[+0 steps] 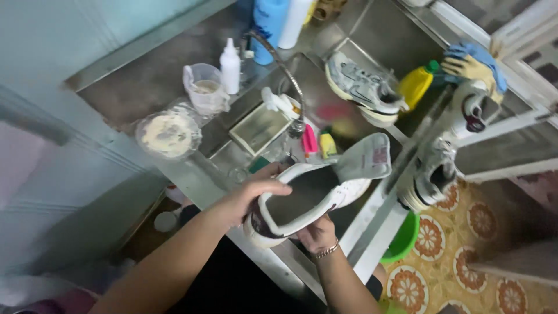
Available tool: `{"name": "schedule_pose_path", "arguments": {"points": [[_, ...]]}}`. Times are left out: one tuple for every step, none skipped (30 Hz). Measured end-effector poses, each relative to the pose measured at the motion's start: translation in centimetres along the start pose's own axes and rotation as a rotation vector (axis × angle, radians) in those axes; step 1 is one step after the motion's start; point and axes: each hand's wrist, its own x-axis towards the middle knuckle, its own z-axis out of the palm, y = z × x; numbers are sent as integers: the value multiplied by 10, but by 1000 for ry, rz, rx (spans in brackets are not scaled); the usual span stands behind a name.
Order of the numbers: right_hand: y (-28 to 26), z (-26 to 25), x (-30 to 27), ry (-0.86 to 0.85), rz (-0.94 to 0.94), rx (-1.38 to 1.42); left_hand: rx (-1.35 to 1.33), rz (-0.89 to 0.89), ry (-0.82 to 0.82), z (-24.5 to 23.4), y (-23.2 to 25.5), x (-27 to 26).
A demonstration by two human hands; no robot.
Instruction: Cleaning and scrubbing several pairs of sneakers at a utility sink.
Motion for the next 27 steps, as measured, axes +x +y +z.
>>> {"name": "schedule_pose_path", "arguments": {"points": [[7, -14, 11, -92, -50, 2, 7, -57, 29, -7, 4, 1], [6, -1, 18, -100, -31, 1, -2, -47, 45, -12, 11, 2], [5, 12, 26, -102, -29, 46, 28, 11, 59, -16, 19, 2], [4, 25, 33, -102, -26, 91, 59, 69, 73, -22, 26, 3], [6, 17, 42, -109, -7, 90, 51, 76, 89, -32, 26, 1], [8, 7, 51, -33, -25, 113, 170, 251, 174, -43, 25, -1], [11, -2, 60, 42, -42, 134, 291, 423, 259, -54, 23, -3], [5, 14, 70, 38, -29, 132, 286, 426, 272, -60, 22, -9], [-1, 31, 80, 108, -68, 111, 423, 484, 471, -65, 21, -14], [-8, 46, 89, 178, -109, 87, 557, 536, 670, -70, 19, -19], [-13, 47, 97, 175, -98, 82, 551, 537, 681, -79, 9, -20], [-19, 48, 104, 23, -119, 80, 640, 503, 758, -88, -1, -21], [-25, 48, 111, -128, -143, 80, 730, 466, 835, -96, -11, -22], [-28, 47, 121, -130, -139, 79, 728, 466, 840, -103, -21, -20], [-32, 47, 131, -18, -189, -6, 840, 532, 828, -111, -31, -18], [-35, 46, 140, 93, -243, -92, 951, 596, 812, -118, -41, -16], [-38, 59, 146, 93, -240, -92, 951, 594, 815, -115, -44, -16], [-40, 72, 153, 123, -272, -161, 1006, 658, 835, -113, -46, -17], [-42, 85, 159, 153, -305, -230, 1061, 722, 854, -111, -49, -17], [-43, 103, 162, 151, -304, -230, 1061, 722, 856, -112, -49, -16], [-44, 121, 165, 190, -328, -277, 1093, 727, 860, -113, -49, -16], [-46, 138, 168, 229, -351, -325, 1123, 732, 866, -113, -50, -15], [-46, 147, 170, 226, -348, -326, 1122, 732, 870, -112, -48, -15], [-46, 156, 172, 246, -347, -360, 1137, 719, 866, -112, -47, -15], [-46, 165, 174, 265, -346, -393, 1153, 706, 861, -111, -45, -15], [-46, 167, 177, 264, -346, -394, 1153, 707, 862, -111, -45, -15], [-45, 170, 181, 283, -351, -432, 1158, 702, 859, -112, -44, -15]]}}
